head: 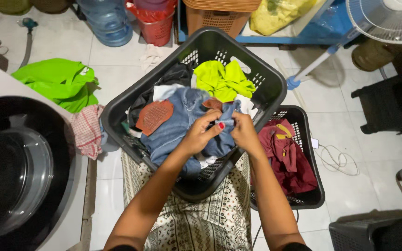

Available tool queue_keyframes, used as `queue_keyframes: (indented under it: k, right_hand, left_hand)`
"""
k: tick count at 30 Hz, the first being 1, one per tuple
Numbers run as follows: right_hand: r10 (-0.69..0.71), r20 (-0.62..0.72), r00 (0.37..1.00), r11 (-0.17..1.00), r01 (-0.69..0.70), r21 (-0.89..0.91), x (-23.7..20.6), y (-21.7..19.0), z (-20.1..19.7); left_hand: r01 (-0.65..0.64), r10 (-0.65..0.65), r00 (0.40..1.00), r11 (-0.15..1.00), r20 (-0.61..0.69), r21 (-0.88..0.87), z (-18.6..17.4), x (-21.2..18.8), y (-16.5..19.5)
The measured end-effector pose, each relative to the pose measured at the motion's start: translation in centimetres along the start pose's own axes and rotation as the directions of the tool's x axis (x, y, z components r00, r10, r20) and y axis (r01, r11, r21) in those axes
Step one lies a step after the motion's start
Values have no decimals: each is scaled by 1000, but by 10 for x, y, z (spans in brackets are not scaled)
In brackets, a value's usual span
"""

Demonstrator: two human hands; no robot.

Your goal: The person sits on the floor in front of a laundry basket and folds clothes one at a time, including a pink shirt, jeans, a blue garment, a green shirt, and white clothing, placing each folded item aside. The episode ends while more clothes remain in the basket.

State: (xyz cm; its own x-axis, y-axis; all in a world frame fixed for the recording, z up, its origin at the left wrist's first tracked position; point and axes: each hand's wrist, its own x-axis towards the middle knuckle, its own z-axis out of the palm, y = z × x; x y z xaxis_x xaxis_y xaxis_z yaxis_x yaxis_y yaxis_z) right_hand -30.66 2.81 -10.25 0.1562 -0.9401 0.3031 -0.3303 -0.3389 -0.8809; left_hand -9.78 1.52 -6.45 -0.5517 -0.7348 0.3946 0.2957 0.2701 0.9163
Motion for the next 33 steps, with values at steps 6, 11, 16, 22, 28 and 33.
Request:
queue_keyframes:
  k: [6,11,16,22,28,33]
  right_hand:
    - [-129,-305,944,954,34,-299,-13,-41,-11]
    - [-162,-373,913,922,6,-387,-8,-149,-56]
    - [-262,-597,758,959,137,-246,-23,-198,-134]
    - [-357,-517,778,900,138,-414,-5,-184,-127]
    - [-31,-561,827,901,-219,-374,37,-108,-40]
    - [126,-400,908,987,-73,145,33,-52,16]
  left_hand:
    - [-272,445,895,496,28,824,-12,4,18]
    - [-78,-36,994,452,105,888,-44,12,7]
    - [-246,444,866,-18,228,969,-102,42,34]
    - [-69,585,811,93,2,993,-89,93,82]
    - [151,260,830,747,-493,648,-21,38,63]
    - [415,-164,872,748,-461,519,9,6,0]
